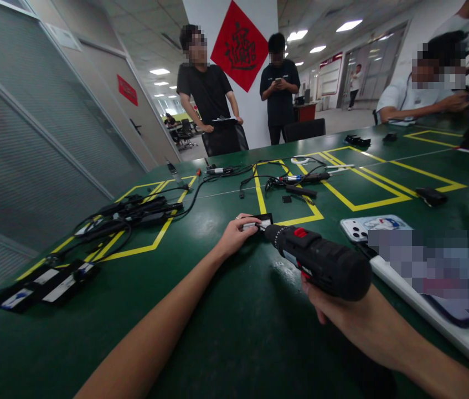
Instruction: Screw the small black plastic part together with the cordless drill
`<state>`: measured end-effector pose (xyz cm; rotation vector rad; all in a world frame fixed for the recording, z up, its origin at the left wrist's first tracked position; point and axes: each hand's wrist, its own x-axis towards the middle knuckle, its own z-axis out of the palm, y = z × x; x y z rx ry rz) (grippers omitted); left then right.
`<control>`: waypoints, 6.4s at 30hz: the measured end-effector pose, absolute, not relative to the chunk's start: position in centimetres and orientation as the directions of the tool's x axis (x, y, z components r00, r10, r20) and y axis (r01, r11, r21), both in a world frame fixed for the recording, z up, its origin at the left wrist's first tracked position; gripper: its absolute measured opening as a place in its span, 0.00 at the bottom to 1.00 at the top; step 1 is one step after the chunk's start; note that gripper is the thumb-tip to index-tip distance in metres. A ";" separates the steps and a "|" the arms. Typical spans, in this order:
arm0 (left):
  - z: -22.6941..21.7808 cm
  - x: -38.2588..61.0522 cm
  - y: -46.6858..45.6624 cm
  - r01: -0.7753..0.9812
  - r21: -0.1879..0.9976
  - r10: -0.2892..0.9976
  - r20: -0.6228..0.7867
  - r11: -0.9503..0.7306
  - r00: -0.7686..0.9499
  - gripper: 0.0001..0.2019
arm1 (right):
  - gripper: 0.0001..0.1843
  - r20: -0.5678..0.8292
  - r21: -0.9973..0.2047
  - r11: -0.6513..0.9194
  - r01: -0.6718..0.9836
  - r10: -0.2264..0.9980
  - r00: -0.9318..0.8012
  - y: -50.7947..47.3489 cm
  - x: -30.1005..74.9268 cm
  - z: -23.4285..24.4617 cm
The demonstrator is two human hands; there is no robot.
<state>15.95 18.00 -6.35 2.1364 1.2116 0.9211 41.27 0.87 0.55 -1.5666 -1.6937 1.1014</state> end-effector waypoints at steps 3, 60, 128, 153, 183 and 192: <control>-6.2 16.0 17.9 0.531 0.712 0.882 0.293 -0.459 0.369 0.11 | 0.17 -0.106 -0.853 -0.012 0.522 0.983 -0.150 0.9 41.2 0.9; -6.7 15.7 18.3 0.512 0.713 0.872 0.315 -0.478 0.374 0.10 | 0.19 -0.072 -0.852 0.007 0.523 0.989 -0.130 0.8 41.3 0.8; -6.6 15.9 18.1 0.526 0.704 0.874 0.320 -0.477 0.365 0.10 | 0.13 -0.201 -0.840 -0.072 0.538 0.962 -0.186 0.4 41.3 1.6; -6.7 15.7 18.3 0.524 0.682 0.855 0.338 -0.510 0.393 0.10 | 0.11 -0.241 -0.836 -0.116 0.536 0.956 -0.168 0.3 41.2 1.9; -6.7 15.7 18.5 0.535 0.676 0.858 0.335 -0.506 0.389 0.10 | 0.10 -0.096 -0.816 0.042 0.577 0.974 -0.206 0.4 41.1 1.6; -6.5 15.8 18.5 0.545 0.669 0.860 0.332 -0.505 0.388 0.10 | 0.10 -0.088 -0.817 0.047 0.575 0.975 -0.204 0.6 40.9 1.8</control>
